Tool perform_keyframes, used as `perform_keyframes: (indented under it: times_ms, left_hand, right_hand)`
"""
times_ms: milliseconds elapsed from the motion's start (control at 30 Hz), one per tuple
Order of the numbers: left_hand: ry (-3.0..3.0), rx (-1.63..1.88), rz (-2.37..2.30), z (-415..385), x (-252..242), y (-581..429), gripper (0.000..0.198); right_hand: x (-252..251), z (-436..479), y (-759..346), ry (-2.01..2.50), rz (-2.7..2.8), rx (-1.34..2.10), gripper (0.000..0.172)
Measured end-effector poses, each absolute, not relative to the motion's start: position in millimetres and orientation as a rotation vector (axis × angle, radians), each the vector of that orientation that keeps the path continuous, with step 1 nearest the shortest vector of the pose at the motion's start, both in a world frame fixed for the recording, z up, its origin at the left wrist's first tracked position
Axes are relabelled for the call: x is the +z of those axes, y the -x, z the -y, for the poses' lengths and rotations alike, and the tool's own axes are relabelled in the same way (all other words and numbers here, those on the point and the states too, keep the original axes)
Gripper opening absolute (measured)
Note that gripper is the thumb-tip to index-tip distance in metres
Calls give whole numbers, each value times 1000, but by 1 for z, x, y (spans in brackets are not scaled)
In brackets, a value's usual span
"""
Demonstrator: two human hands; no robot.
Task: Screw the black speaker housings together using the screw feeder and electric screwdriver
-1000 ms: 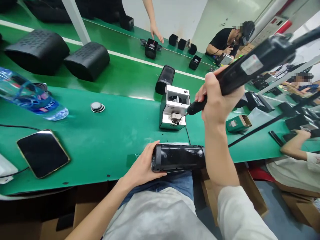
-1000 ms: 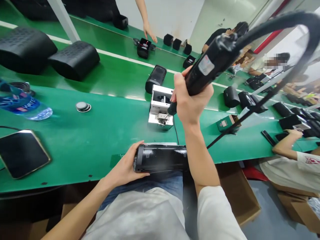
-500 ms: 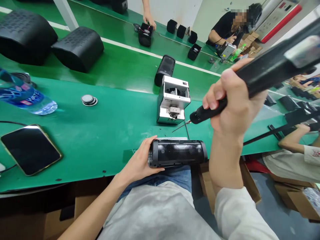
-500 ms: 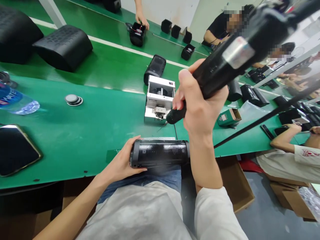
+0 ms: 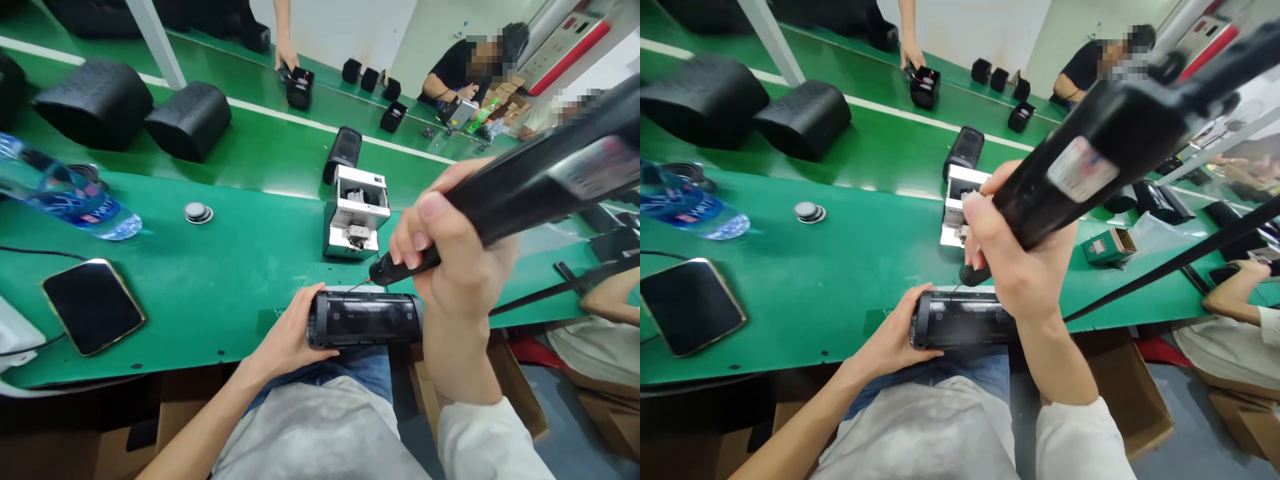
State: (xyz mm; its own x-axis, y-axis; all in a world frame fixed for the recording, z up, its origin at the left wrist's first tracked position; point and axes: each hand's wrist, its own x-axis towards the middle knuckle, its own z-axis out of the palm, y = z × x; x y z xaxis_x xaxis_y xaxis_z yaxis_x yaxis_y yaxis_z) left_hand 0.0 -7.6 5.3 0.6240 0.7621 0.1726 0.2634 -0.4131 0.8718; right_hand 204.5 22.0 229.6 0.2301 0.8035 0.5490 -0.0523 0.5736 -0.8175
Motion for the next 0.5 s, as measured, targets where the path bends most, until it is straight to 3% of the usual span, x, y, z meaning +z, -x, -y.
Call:
perform_keyframes:
  times_ms: [267,500]
  left_hand:
    - [-1848,792,-724,9,-2,-4,125]
    - [-1821,773,-727,7,-4,-6,124]
  right_hand:
    - [184,-14,-199,832,1319,811,18]
    - [184,-11,-206,770,1314,867,16]
